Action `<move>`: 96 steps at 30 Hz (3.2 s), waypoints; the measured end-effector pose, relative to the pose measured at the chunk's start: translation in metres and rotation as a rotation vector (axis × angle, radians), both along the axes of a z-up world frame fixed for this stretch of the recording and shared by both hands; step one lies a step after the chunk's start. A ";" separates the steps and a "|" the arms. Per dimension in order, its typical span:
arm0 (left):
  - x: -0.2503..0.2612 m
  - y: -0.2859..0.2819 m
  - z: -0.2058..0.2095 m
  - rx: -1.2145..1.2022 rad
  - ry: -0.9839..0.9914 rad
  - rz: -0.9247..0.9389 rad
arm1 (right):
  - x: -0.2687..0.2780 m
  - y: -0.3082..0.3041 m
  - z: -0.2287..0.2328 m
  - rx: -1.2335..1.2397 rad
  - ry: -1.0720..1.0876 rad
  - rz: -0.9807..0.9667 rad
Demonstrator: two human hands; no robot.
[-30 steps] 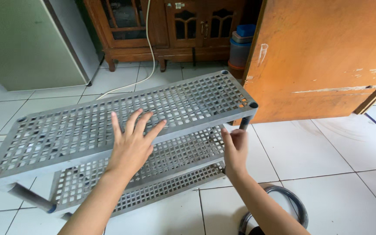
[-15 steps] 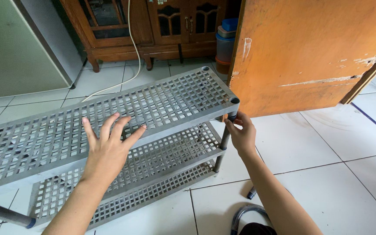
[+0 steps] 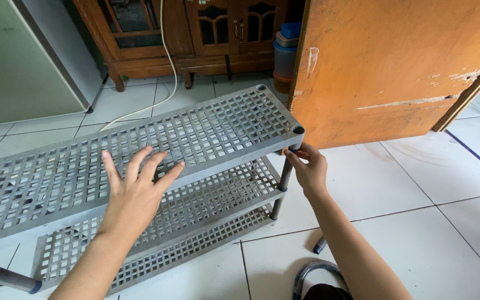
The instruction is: The person assembles a three-tier metal shelving unit by inserting vertical poles into the grid shelves and attaching curved handles to the top layer.
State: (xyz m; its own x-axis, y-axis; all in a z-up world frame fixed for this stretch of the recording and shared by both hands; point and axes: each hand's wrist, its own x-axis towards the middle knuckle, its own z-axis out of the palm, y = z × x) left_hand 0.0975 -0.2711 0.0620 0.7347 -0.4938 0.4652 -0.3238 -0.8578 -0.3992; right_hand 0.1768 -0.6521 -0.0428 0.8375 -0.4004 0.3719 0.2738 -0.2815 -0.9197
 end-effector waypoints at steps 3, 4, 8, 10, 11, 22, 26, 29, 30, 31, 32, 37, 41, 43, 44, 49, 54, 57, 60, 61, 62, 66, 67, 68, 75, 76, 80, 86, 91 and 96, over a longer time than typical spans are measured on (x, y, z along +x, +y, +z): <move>-0.001 0.000 0.001 0.034 -0.001 0.038 | -0.001 -0.004 0.000 -0.006 -0.021 0.023; -0.001 0.001 0.001 0.043 0.003 0.055 | -0.001 -0.005 -0.001 -0.015 -0.018 0.020; -0.002 -0.001 0.001 0.072 0.005 0.076 | 0.004 -0.015 -0.010 0.026 0.019 0.081; -0.003 -0.003 0.003 0.031 0.032 0.046 | 0.008 -0.032 -0.009 0.090 0.054 0.276; -0.003 -0.003 0.006 0.012 0.040 0.031 | 0.012 -0.043 -0.006 0.122 0.066 0.373; 0.085 -0.033 0.047 -0.271 0.220 -0.223 | 0.153 -0.061 0.032 0.083 0.070 0.787; 0.176 -0.095 0.055 -0.431 0.483 -0.069 | 0.192 -0.039 0.023 0.163 0.208 0.734; 0.228 -0.148 0.052 -0.518 0.546 -0.016 | 0.209 -0.030 0.012 0.432 0.205 0.761; 0.240 -0.162 0.049 -0.540 0.556 -0.013 | 0.214 -0.030 0.009 0.359 0.166 0.759; 0.249 -0.175 0.046 -0.551 0.579 0.001 | 0.218 -0.028 0.006 0.286 0.127 0.757; 0.257 -0.188 0.043 -0.563 0.603 0.016 | 0.222 -0.028 0.004 0.213 0.090 0.754; 0.278 -0.216 0.030 -0.554 0.739 0.105 | 0.225 -0.037 -0.015 0.116 0.041 0.760; 0.279 -0.218 0.029 -0.501 0.748 0.142 | 0.233 -0.035 -0.018 0.302 0.265 0.624; 0.278 -0.218 0.030 -0.503 0.742 0.142 | 0.233 -0.035 -0.018 0.242 0.237 0.627; 0.277 -0.218 0.030 -0.502 0.749 0.146 | 0.232 -0.035 -0.018 0.213 0.222 0.629; 0.278 -0.219 0.032 -0.502 0.747 0.148 | 0.224 -0.032 -0.018 0.149 0.212 0.598; 0.278 -0.216 0.036 -0.505 0.782 0.158 | 0.220 -0.030 -0.020 0.190 0.152 0.655; 0.277 -0.216 0.037 -0.494 0.817 0.171 | 0.220 -0.031 -0.023 0.122 0.087 0.687; 0.276 -0.216 0.036 -0.502 0.795 0.160 | 0.222 -0.031 -0.024 0.147 0.146 0.645; 0.276 -0.216 0.036 -0.498 0.794 0.164 | 0.224 -0.032 -0.024 0.232 0.172 0.662; 0.276 -0.216 0.036 -0.494 0.794 0.168 | 0.226 -0.032 -0.024 0.316 0.197 0.677; 0.277 -0.218 0.037 -0.489 0.798 0.159 | 0.231 -0.035 -0.027 0.279 0.219 0.637; 0.277 -0.218 0.037 -0.487 0.797 0.163 | 0.233 -0.035 -0.029 0.242 0.207 0.636; 0.277 -0.217 0.037 -0.485 0.796 0.166 | 0.234 -0.035 -0.031 0.205 0.194 0.634; 0.276 -0.219 0.037 -0.483 0.781 0.168 | 0.232 -0.038 -0.036 0.167 0.095 0.706; 0.276 -0.218 0.037 -0.486 0.781 0.167 | 0.230 -0.038 -0.035 0.166 0.071 0.728; 0.276 -0.216 0.036 -0.503 0.794 0.168 | 0.222 -0.033 -0.029 0.254 0.111 0.705; 0.276 -0.217 0.040 -0.498 0.800 0.158 | 0.216 -0.028 -0.021 0.255 0.096 0.720; 0.274 -0.217 0.038 -0.467 0.834 0.167 | 0.225 -0.029 -0.029 0.393 0.143 0.696; 0.276 -0.218 0.035 -0.494 0.822 0.160 | 0.235 -0.033 -0.035 0.383 0.133 0.710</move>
State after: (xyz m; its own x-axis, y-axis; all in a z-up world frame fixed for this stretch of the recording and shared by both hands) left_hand 0.3732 -0.4887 0.0968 0.9645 -0.2464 -0.0952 -0.2053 -0.9261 0.3165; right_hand 0.4118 -0.6850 -0.0781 0.9669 0.1632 0.1963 0.1502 0.2582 -0.9543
